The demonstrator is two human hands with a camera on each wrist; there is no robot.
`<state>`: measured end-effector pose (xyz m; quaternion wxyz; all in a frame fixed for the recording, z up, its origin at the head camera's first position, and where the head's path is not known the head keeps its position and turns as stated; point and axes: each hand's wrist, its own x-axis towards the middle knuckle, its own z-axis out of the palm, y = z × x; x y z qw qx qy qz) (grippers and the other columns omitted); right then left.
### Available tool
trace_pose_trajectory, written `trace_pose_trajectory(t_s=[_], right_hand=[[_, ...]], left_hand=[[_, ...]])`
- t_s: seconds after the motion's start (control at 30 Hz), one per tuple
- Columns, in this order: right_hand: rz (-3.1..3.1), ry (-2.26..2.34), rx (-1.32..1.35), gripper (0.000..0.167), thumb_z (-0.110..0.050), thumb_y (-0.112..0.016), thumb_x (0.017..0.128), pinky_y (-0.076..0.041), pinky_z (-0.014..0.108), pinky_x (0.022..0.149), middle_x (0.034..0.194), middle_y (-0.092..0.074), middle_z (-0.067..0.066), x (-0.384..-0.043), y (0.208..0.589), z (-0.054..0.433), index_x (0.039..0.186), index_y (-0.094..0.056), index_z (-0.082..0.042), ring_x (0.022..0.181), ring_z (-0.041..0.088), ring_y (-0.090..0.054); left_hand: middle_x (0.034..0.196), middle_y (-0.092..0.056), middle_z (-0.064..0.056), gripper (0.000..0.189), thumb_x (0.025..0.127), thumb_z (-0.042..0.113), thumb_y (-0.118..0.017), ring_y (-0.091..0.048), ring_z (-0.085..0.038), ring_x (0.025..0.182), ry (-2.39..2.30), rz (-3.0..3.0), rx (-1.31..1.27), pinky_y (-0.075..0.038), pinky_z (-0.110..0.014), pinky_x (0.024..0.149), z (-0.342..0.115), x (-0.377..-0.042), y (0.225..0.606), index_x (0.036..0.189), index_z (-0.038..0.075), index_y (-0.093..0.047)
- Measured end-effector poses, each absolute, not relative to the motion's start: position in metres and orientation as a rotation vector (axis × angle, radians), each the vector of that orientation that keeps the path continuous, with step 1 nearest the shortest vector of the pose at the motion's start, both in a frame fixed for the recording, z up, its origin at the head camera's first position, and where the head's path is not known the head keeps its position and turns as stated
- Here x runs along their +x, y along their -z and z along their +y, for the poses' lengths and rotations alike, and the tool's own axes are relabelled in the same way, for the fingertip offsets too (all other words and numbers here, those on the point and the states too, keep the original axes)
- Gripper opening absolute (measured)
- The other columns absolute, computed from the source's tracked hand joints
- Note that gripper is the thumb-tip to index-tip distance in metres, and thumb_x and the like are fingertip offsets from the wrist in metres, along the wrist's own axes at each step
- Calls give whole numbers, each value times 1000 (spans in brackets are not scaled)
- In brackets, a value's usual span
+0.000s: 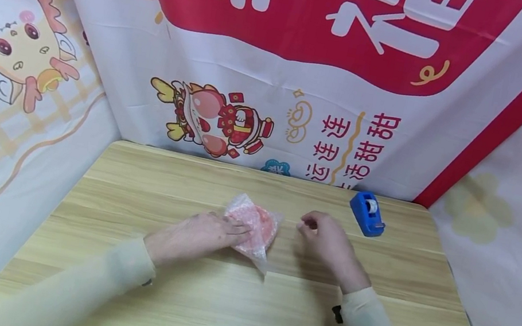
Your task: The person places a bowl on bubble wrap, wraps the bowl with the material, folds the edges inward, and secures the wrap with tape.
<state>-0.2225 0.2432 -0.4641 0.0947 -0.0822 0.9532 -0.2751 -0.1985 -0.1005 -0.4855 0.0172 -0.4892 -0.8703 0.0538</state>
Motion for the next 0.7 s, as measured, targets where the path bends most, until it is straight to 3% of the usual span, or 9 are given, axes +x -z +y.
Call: trace_pose_trajectory(t_s=[0.17,0.3,0.37,0.47,0.5,0.57,0.63,0.7], right_hand=[[2939,806,-157,43,-29,-68,121,-60,72,118,146,-77,31,-234,467,273,146,-74,5,138,51,-72],[3007,788,-87,46,-27,-67,121,-57,74,121,150,-73,36,-240,466,293,150,-70,9,142,56,-69],[3026,776,-45,48,-26,-66,121,-55,76,123,153,-70,39,-243,467,303,152,-68,10,145,59,-67],[3063,744,18,49,-22,-67,119,-53,79,123,156,-66,43,-247,472,319,154,-65,12,145,63,-64],[3078,733,36,49,-21,-67,119,-53,80,123,156,-65,44,-248,474,324,155,-63,13,145,64,-64],[3106,703,82,50,-19,-68,118,-53,82,121,155,-62,46,-250,479,334,156,-61,13,142,66,-64],[3121,686,123,53,-18,-68,117,-53,83,121,154,-60,46,-251,482,343,158,-58,14,140,66,-62],[3122,676,166,55,-18,-69,118,-52,84,120,155,-58,47,-253,486,351,160,-55,15,140,66,-60]], left_hand=[[182,-56,2,56,123,9,-52,-58,-19,167,-94,-2755,-1492,-50,-52,139,-98,-197,486,178,21,-52],[183,-56,2,52,126,29,-54,-58,-21,167,29,-2858,-1454,-49,-55,139,-95,-198,487,178,23,-53],[177,-63,1,49,126,37,-55,-65,-21,161,108,-2883,-1429,-54,-54,136,-93,-199,487,173,23,-59],[137,-82,4,33,128,41,-47,-79,-16,123,302,-2959,-1356,-67,-44,111,-92,-199,487,150,29,-68],[118,-80,6,28,128,42,-44,-76,-15,105,391,-2990,-1319,-66,-40,99,-91,-199,486,140,31,-67],[90,-62,8,23,128,42,-39,-59,-13,80,541,-3038,-1249,-57,-36,77,-90,-199,486,123,34,-60],[82,-49,8,27,129,43,-34,-47,-12,72,637,-3078,-1189,-49,-35,69,-90,-199,485,117,34,-57],[85,-52,11,24,128,40,-38,-50,-10,77,576,-3055,-1213,-56,-35,78,-90,-198,484,118,34,-59]])
